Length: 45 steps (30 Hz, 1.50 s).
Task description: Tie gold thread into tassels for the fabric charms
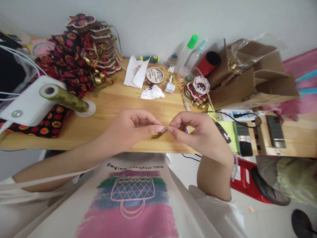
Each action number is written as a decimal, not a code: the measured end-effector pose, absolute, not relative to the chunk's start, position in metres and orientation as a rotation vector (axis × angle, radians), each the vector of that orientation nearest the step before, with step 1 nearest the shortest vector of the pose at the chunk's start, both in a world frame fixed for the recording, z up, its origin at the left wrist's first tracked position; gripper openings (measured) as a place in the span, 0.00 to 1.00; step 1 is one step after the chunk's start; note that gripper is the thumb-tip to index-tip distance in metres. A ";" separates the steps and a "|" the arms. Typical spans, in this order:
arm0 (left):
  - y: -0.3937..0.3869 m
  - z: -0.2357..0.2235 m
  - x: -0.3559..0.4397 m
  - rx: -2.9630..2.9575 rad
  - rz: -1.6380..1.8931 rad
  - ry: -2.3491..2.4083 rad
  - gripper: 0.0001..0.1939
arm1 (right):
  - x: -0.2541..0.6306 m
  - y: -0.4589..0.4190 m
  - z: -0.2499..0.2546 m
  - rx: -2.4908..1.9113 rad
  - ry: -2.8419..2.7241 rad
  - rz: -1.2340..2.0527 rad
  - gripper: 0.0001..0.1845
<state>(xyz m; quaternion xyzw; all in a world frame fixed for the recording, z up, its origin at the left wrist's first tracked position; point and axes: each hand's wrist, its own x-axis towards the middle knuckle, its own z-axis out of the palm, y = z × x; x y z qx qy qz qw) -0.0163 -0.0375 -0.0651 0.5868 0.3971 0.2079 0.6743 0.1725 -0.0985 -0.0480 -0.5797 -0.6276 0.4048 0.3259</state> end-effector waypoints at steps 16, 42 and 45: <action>-0.037 -0.069 -0.013 1.172 0.467 0.843 0.04 | 0.168 -0.103 -0.047 -1.538 -1.563 0.952 0.07; -0.038 -0.076 -0.011 0.924 0.434 0.862 0.07 | 0.162 -0.111 -0.046 -1.536 -1.637 0.750 0.10; -0.039 -0.075 -0.011 0.945 0.466 0.896 0.08 | 0.161 -0.112 -0.049 -1.511 -1.584 0.735 0.08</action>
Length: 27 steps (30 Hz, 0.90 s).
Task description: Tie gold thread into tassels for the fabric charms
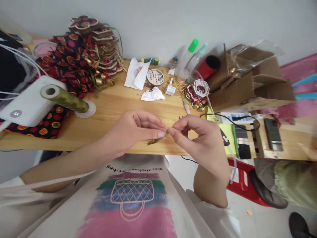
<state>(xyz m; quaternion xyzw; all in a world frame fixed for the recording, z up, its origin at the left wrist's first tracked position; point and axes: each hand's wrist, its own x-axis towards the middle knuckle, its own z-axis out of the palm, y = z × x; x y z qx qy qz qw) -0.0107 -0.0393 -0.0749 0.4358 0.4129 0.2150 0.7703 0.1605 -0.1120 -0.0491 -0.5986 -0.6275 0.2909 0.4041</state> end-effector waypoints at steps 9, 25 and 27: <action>-0.036 -0.074 -0.008 0.885 0.651 0.857 0.09 | 0.135 -0.123 -0.062 -1.519 -1.271 0.826 0.08; -0.035 -0.073 -0.013 0.875 0.709 0.866 0.08 | 0.118 -0.127 -0.063 -1.489 -1.086 0.763 0.05; -0.035 -0.072 -0.013 0.881 0.707 0.873 0.08 | 0.118 -0.128 -0.064 -1.495 -1.067 0.770 0.05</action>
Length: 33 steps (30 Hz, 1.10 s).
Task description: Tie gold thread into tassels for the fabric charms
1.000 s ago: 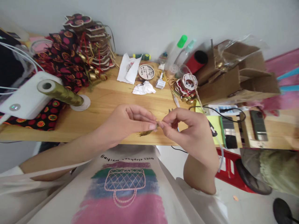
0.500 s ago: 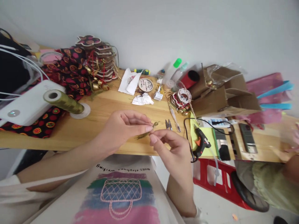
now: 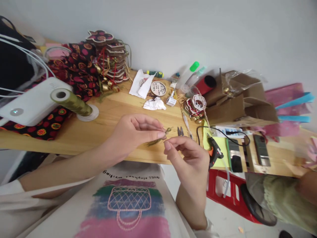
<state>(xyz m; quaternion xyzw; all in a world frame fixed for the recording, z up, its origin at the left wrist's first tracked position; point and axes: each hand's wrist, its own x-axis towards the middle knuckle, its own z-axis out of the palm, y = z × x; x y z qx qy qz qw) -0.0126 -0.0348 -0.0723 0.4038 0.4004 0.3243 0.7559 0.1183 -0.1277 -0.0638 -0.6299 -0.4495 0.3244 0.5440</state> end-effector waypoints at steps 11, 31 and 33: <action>-0.038 -0.072 -0.013 0.938 0.753 0.887 0.07 | 0.113 -0.126 -0.070 -1.489 -0.905 0.970 0.02; -0.037 -0.071 -0.014 1.017 0.677 0.932 0.06 | 0.119 -0.129 -0.071 -1.506 -0.971 0.728 0.03; -0.038 -0.070 -0.015 1.016 0.678 0.929 0.05 | 0.119 -0.128 -0.071 -1.521 -1.004 0.682 0.02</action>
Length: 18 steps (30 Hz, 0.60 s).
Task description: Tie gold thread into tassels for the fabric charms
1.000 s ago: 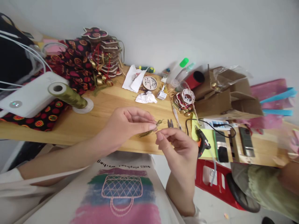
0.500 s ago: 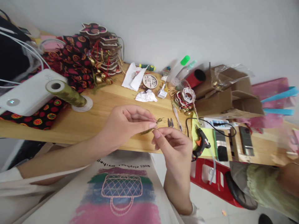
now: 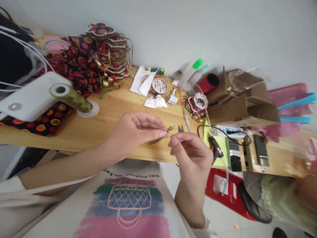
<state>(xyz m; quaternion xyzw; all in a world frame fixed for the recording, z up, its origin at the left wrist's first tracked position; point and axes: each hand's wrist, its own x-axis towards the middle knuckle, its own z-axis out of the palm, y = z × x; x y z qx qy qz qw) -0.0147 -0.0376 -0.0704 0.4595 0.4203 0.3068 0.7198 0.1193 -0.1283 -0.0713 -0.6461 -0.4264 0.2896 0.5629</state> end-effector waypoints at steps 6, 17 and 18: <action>-0.039 -0.073 -0.016 0.976 0.667 0.894 0.06 | 0.121 -0.128 -0.070 -1.528 -1.093 0.563 0.04; -0.040 -0.072 -0.016 0.947 0.628 0.893 0.07 | 0.123 -0.126 -0.064 -1.562 -1.295 0.358 0.06; -0.040 -0.073 -0.017 0.950 0.628 0.892 0.07 | 0.123 -0.126 -0.064 -1.564 -1.316 0.337 0.06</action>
